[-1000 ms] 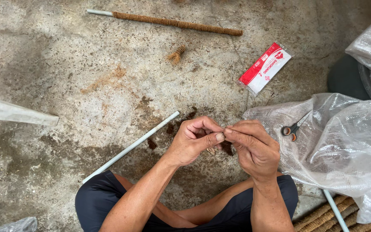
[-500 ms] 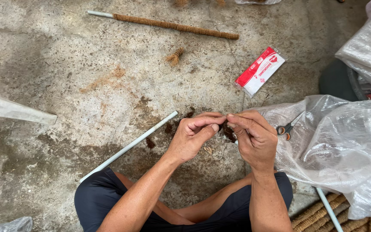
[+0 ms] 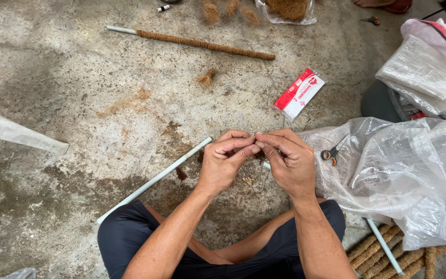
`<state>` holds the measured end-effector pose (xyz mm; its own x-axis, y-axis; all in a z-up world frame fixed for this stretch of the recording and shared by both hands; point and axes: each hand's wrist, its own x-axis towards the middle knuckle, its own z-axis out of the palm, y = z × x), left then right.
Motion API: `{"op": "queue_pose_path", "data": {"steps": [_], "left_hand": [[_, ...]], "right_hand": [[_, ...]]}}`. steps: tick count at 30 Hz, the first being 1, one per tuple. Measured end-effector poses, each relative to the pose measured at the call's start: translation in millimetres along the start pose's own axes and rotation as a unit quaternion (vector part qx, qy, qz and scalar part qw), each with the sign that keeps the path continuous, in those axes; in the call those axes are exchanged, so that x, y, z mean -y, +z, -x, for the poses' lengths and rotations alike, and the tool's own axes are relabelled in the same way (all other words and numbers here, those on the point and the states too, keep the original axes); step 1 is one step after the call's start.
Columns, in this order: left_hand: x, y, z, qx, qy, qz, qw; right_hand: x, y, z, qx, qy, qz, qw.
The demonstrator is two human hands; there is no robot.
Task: The person sits on the floor and assembles a small broom by hand. They gather natural fibers, wrap them around a white plastic tube, and secure the bundle using a thin wooden stick to twist the binding. The person continues to adjust and tighten the fibers around the tube.
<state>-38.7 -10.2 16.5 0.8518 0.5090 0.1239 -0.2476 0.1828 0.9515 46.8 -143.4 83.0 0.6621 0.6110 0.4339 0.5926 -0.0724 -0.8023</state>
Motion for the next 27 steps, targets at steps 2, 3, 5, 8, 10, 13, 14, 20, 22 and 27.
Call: {"op": "queue_pose_path", "data": {"steps": [2, 3, 5, 8, 10, 13, 14, 20, 22, 27], "left_hand": [[0.4, -7.8, -1.0, 0.003, 0.009, -0.012, 1.000], [1.7, -11.7, -1.4, 0.004, 0.013, -0.018, 1.000], [6.2, -17.0, -3.9, 0.014, 0.021, 0.076, 0.997], [11.8, -26.5, -7.6, 0.047, 0.036, 0.185, 0.981], [13.8, -32.7, -7.0, 0.066, 0.014, 0.238, 0.969], [14.8, -38.3, -5.5, 0.093, -0.041, 0.288, 0.952], [14.6, -39.7, -5.5, 0.106, -0.042, 0.296, 0.948], [10.8, -39.8, -3.2, 0.159, -0.071, 0.314, 0.933], [8.2, -38.2, -2.7, 0.166, -0.073, 0.309, 0.934], [12.9, -35.8, -2.8, 0.171, -0.066, 0.307, 0.934]], "right_hand": [[5.2, 5.2, -1.2, 0.003, 0.000, 0.009, 1.000], [8.0, 7.7, -1.0, 0.005, 0.001, 0.013, 1.000], [15.1, 10.2, 1.1, 0.024, -0.029, 0.047, 0.998], [25.0, 8.4, -0.6, 0.073, -0.086, 0.103, 0.988], [30.2, 2.7, -3.9, 0.113, -0.121, 0.145, 0.976], [37.5, -8.1, -10.4, 0.167, -0.149, 0.203, 0.953], [40.4, -11.0, -12.4, 0.182, -0.150, 0.217, 0.947], [54.0, -23.8, -26.2, 0.256, -0.180, 0.260, 0.913], [56.7, -26.2, -31.5, 0.267, -0.198, 0.251, 0.909], [67.7, -27.3, -45.7, 0.295, -0.176, 0.232, 0.910]]}}
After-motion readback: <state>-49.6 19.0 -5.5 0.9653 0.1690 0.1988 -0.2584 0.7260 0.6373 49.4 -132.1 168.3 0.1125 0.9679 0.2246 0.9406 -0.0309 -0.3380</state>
